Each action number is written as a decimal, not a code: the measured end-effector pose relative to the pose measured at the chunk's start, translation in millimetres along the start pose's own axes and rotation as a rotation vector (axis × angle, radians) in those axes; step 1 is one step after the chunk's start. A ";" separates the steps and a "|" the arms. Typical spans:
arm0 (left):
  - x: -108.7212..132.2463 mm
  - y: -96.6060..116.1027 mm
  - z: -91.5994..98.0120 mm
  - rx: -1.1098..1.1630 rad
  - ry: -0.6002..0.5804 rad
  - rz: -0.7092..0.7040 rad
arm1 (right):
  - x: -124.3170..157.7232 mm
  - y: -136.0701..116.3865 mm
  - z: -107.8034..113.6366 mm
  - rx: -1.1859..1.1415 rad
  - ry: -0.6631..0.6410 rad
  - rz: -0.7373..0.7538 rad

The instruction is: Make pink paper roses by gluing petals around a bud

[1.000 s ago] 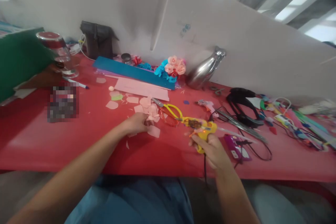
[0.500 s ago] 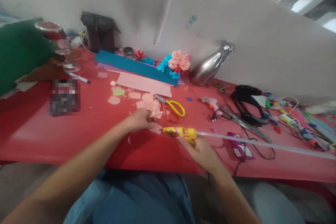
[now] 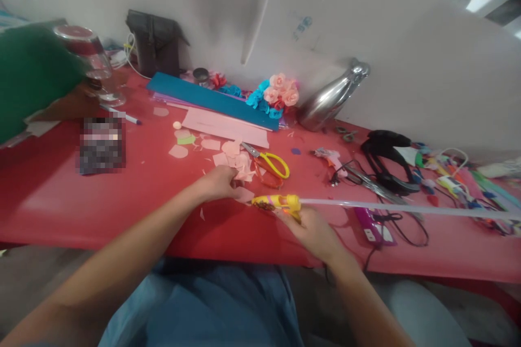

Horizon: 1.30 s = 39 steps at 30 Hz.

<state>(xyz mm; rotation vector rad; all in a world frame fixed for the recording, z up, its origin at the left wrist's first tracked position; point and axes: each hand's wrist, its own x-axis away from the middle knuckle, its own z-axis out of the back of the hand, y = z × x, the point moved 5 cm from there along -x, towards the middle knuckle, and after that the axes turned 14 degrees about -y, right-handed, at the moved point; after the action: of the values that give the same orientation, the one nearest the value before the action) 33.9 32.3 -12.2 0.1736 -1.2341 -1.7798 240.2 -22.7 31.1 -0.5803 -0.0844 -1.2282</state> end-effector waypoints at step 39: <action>-4.5 -3.3 -1.9 -0.049 0.010 0.017 | -12.3 2.5 14.2 0.035 0.051 -0.006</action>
<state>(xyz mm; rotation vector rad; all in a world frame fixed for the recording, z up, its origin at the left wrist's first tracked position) 35.5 34.7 -17.4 0.1427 -1.1802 -1.7910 241.6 -5.0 37.8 -0.5184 -0.0646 -1.2440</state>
